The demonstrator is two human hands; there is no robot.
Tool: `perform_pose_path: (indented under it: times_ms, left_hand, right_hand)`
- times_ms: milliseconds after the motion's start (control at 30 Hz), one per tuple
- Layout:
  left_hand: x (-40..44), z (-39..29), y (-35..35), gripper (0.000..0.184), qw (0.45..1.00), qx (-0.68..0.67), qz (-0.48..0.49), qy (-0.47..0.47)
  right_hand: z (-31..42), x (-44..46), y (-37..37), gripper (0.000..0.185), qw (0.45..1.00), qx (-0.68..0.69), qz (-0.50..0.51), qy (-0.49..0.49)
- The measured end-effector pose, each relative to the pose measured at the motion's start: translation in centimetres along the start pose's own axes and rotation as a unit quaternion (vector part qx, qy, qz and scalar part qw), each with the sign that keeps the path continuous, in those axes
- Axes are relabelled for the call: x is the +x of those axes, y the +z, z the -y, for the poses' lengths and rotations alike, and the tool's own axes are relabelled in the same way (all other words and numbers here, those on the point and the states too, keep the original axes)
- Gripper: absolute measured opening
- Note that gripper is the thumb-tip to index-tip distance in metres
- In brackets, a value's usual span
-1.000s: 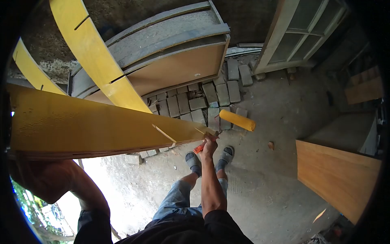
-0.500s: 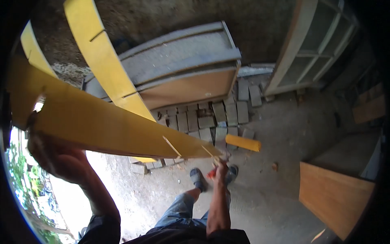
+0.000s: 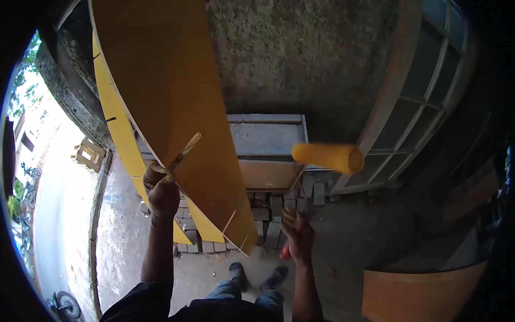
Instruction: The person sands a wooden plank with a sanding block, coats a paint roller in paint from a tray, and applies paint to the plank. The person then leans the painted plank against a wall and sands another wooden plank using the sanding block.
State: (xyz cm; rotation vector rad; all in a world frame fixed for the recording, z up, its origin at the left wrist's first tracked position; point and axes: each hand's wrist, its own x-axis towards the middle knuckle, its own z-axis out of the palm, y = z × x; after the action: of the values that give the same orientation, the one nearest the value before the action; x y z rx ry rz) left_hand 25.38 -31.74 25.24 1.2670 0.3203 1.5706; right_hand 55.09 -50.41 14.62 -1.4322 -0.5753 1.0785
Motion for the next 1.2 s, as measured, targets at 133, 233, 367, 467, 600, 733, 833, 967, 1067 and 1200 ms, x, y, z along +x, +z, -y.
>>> perform_pose_path:
  times_ms: [133, 233, 367, 467, 600, 733, 833, 967, 1067, 1200]
  left_hand:
    - [0.6, -0.9, -0.9, 0.015, 0.995, -0.091, 0.008, -0.051]
    - [1.5, -1.6, -1.0, 0.011, 0.988, -0.138, 0.045, -0.052]
    - [2.9, -0.8, -2.4, 0.014, 0.978, -0.166, 0.101, -0.074]
    - [4.1, -0.5, -2.4, 0.015, 0.967, -0.196, 0.114, -0.118]
    - [5.4, -0.4, -1.9, 0.017, 0.96, -0.208, 0.129, -0.134]
    - [7.0, 0.3, -1.1, 0.026, 0.956, -0.209, 0.144, -0.146]
    - [7.9, 1.1, -0.9, 0.032, 0.949, -0.239, 0.137, -0.155]
    - [8.4, 2.5, -2.0, 0.037, 0.944, -0.267, 0.119, -0.156]
    - [8.9, 3.6, -3.0, 0.04, 0.971, -0.187, 0.1, -0.111]
    - [10.3, 1.2, -1.2, 0.041, 0.991, 0.105, 0.062, -0.06]
  right_hand:
    - [7.5, 4.2, 4.5, 0.051, 0.984, 0.04, 0.066, -0.158]
    - [11.1, 6.0, 7.7, 0.051, 0.958, 0.155, 0.088, -0.223]
    - [15.0, 5.8, 9.7, 0.053, 0.955, 0.134, 0.081, -0.251]
    - [16.7, 5.9, 10.0, 0.062, 0.949, 0.154, 0.076, -0.265]
    - [17.5, 6.1, 10.5, 0.062, 0.94, 0.158, 0.104, -0.283]
    - [18.7, 5.9, 10.9, 0.058, 0.934, 0.173, 0.133, -0.282]
    - [18.8, 6.4, 11.0, 0.055, 0.937, 0.166, 0.149, -0.268]
    - [18.5, 7.3, 11.2, 0.055, 0.933, 0.194, 0.128, -0.274]
    - [18.1, 8.3, 11.4, 0.061, 0.921, 0.188, 0.123, -0.317]
    - [17.2, 9.7, 11.8, 0.068, 0.934, 0.164, 0.072, -0.31]
